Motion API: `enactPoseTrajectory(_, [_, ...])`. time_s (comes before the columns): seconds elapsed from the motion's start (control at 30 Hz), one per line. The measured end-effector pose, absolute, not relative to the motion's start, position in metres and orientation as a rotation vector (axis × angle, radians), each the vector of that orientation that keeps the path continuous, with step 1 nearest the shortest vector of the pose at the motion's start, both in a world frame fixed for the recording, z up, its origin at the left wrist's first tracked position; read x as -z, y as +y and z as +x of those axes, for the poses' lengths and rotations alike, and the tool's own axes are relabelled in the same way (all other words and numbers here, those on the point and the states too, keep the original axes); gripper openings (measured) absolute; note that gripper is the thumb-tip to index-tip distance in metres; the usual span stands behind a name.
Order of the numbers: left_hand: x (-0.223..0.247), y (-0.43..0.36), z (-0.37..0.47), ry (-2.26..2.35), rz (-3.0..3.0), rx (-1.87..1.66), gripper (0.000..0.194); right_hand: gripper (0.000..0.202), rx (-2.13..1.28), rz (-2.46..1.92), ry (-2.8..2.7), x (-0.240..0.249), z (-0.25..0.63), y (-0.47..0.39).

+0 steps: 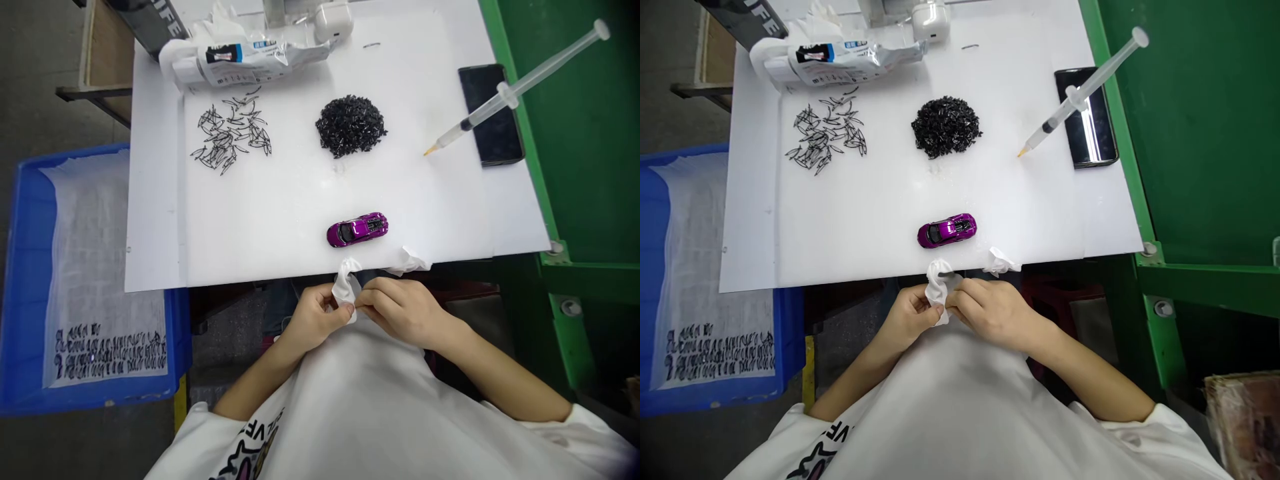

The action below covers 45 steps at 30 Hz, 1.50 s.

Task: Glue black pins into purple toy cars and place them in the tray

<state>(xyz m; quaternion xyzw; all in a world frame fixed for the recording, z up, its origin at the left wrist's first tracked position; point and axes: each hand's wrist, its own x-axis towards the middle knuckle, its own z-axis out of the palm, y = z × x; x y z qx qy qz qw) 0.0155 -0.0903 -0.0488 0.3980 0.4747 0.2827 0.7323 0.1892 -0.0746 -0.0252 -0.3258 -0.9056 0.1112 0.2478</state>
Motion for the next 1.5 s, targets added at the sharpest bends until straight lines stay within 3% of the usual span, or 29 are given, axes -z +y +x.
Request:
enactPoseTrajectory(0.13, [0.048,-0.088,0.015,1.086,0.966,-0.588,0.027,0.008,-0.333,-1.023,-2.384,0.01,0.207,-0.076])
enactPoseTrajectory(0.23, [0.035,-0.087,-0.003,1.134,1.122,-0.501,0.02,0.02,-0.408,-1.189,-2.032,-0.004,0.231,-0.072])
enactPoseTrajectory(0.3, [0.018,-0.087,-0.02,1.207,1.512,-0.347,0.015,0.029,-0.374,-1.254,-1.771,-0.011,0.243,-0.067])
enactPoseTrajectory(0.4, [-0.012,-0.081,-0.041,1.199,2.097,-0.22,0.027,0.029,-0.367,-1.292,-1.589,-0.013,0.245,-0.056])
enactPoseTrajectory(0.53, [-0.028,-0.051,-0.037,1.058,2.278,-0.701,0.013,0.018,-0.493,-1.239,-1.596,-0.01,0.229,-0.036])
enactPoseTrajectory(0.63, [-0.018,-0.024,-0.018,1.158,2.438,-0.801,0.02,0.007,-0.603,-1.159,-1.685,-0.01,0.218,-0.021])
enactPoseTrajectory(0.73, [-0.007,-0.011,-0.005,1.18,2.458,-0.691,0.025,0.001,-0.805,-1.144,-1.729,-0.013,0.211,-0.01])
enactPoseTrajectory(0.97, [-0.008,-0.009,-0.009,1.324,2.219,-0.764,0.021,0.01,-1.303,-1.169,-1.614,-0.015,0.2,0.005])
enactPoseTrajectory(1.17, [-0.009,-0.005,-0.012,1.319,2.125,-0.755,0.024,0.01,-1.329,-1.22,-1.499,-0.01,0.192,0.01])
enactPoseTrajectory(1.5, [-0.003,-0.012,0.015,1.341,1.844,-1.228,0.01,0.008,-1.369,-1.195,-1.48,-0.01,0.189,0.008])
